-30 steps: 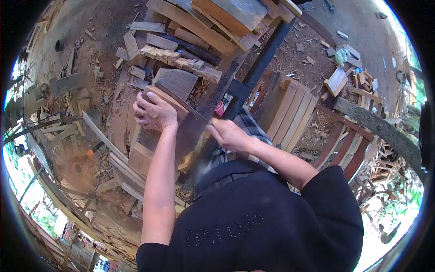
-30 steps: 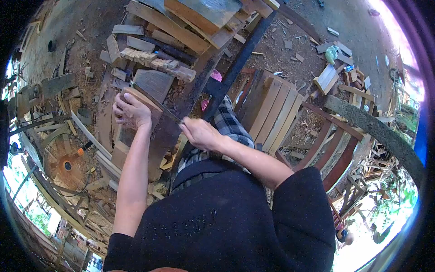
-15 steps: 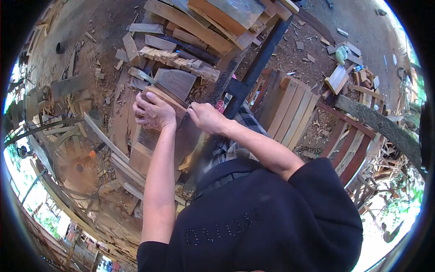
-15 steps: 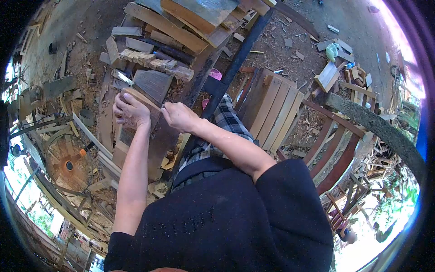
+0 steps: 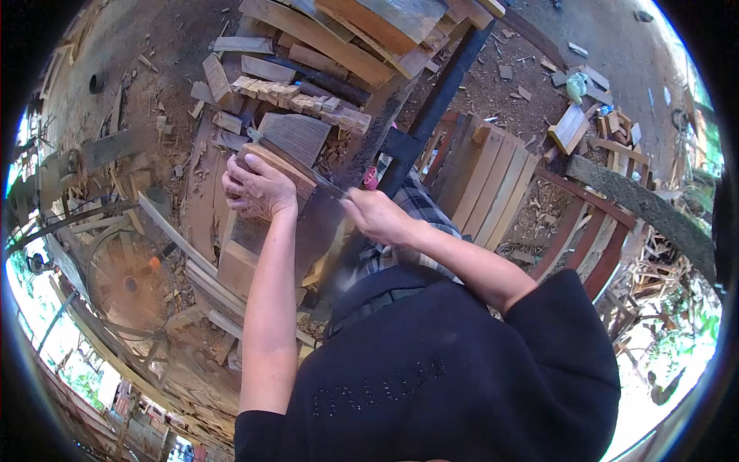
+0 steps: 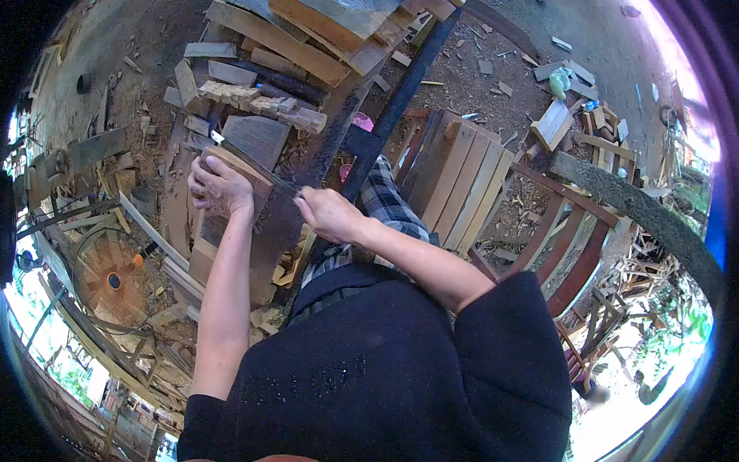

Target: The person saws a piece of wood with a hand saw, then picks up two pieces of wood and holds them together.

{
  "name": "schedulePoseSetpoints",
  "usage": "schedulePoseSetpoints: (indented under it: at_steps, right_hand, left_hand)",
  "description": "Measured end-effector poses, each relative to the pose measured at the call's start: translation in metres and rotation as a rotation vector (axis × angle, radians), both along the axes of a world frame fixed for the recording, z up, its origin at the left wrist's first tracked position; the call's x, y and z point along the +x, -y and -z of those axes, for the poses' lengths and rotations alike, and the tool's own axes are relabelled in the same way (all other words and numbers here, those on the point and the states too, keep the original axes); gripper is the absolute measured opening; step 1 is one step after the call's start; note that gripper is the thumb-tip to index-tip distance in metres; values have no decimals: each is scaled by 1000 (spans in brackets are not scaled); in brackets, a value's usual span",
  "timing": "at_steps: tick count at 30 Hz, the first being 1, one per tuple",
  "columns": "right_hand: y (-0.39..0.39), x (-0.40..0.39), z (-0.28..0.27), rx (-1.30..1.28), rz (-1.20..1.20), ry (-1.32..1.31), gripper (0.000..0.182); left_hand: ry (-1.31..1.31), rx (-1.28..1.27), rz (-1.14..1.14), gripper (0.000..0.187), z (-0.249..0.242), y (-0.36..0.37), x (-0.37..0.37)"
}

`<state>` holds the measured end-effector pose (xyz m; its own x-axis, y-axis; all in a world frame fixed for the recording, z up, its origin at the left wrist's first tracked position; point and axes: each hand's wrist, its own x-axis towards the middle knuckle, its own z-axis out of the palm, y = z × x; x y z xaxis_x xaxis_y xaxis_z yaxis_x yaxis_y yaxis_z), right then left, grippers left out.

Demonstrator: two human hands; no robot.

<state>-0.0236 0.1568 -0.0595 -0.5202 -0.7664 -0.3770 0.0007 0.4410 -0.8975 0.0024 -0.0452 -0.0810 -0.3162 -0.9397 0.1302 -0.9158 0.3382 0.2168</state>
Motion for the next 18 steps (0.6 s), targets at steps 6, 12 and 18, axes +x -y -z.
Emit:
schedulePoseSetpoints:
  at_steps: [6,12,18]
  right_hand:
    - [36,-9,14,-82,36,-59,30]
    - [-16,2,-7,-84,28,73,32]
    - [38,-10,11,-102,76,-50,32]
  left_hand:
    - [51,18,-68,47,-4,-4,-4]
    - [71,33,-65,45,-5,-4,-6]
    - [60,21,-64,45,2,-1,-2]
